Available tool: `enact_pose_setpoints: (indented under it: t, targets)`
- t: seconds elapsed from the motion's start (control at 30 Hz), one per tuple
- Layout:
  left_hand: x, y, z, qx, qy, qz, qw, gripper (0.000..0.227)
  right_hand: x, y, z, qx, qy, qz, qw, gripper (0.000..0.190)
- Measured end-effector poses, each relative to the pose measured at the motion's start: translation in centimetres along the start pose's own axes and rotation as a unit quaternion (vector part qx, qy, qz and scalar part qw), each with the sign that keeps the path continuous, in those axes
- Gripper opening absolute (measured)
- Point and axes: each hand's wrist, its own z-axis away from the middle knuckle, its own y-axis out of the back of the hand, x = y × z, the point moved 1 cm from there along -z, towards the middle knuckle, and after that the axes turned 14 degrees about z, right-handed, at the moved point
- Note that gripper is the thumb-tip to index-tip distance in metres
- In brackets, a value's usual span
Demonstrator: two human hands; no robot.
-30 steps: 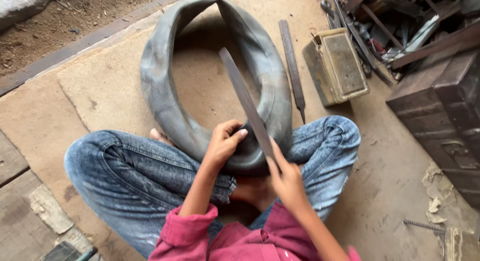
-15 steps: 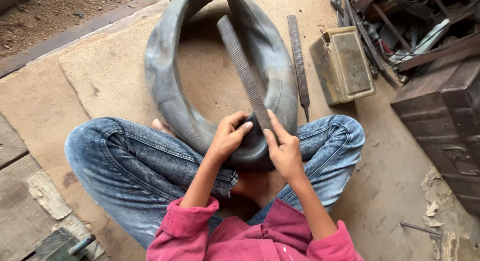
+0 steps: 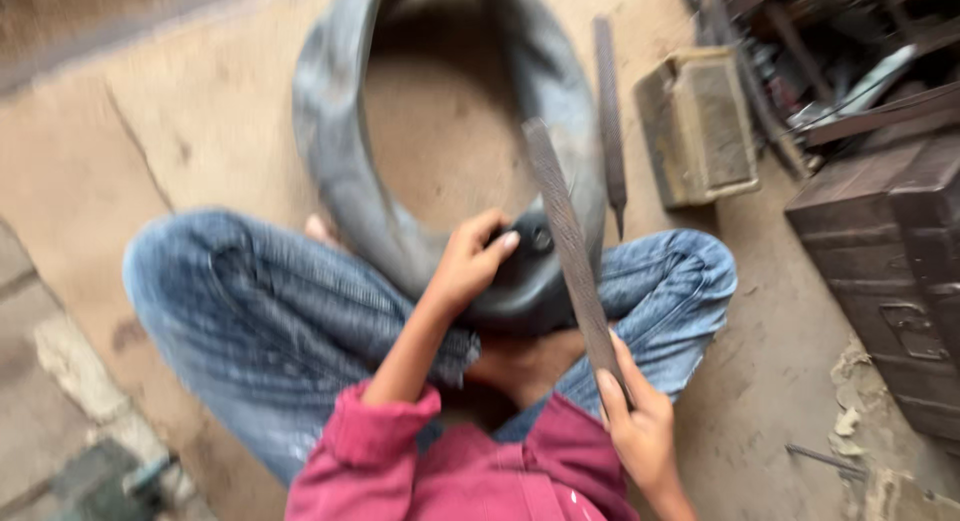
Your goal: The person sits on the floor and uses a metal file to scrape the surface of a rubber tire tube. They repeatedly rub the file against the tube's surface, focusing on a specific area near the valve stem, likely preparing it for a patch.
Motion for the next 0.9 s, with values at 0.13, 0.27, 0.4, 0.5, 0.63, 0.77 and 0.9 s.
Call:
enact_pose_setpoints:
  t: [0.13, 0.27, 0.4, 0.5, 0.63, 0.77, 0.9]
  targets:
    - [-0.5, 0.5, -0.3, -0.013, -0.021, 0.019, 1.000, 0.015, -6.0, -3.2, -8.3, 0.018, 0.118, 0.028, 0.993, 0.046]
    - [-1.2, 0.6, -0.8, 0.020, 0.005, 0.047, 0.999, 0.013, -6.0, -4.5, -8.9, 0.074, 0.317, 0.089, 0.941, 0.043]
    - [-1.3, 0.5, 0.0, 0.030, 0.011, 0.071, 0.997, 0.013, 0.4, -2.8, -2.6, -0.093, -0.003, -0.069, 0.993, 0.054]
    - [-1.2, 0.5, -0.8, 0.019, 0.017, 0.097, 0.995, 0.015, 1.4, -1.8, -0.2, -0.123, -0.092, -0.263, 0.952, 0.042]
    - [-0.4, 0.4, -0.4, 0.006, 0.015, 0.100, 0.995, 0.016, -4.1, 0.4, -4.3, -0.059, -0.026, -0.272, 0.960, 0.016]
    - [-0.1, 0.5, -0.1, -0.002, 0.029, 0.107, 0.994, 0.016, -9.5, 5.0, -11.0, 0.115, 0.182, -0.127, 0.968, 0.026]
    - [-1.6, 0.9, -0.4, 0.001, 0.013, 0.081, 0.997, 0.013, -9.7, 3.9, -20.5, 0.109, 0.178, -0.424, 0.881, 0.054]
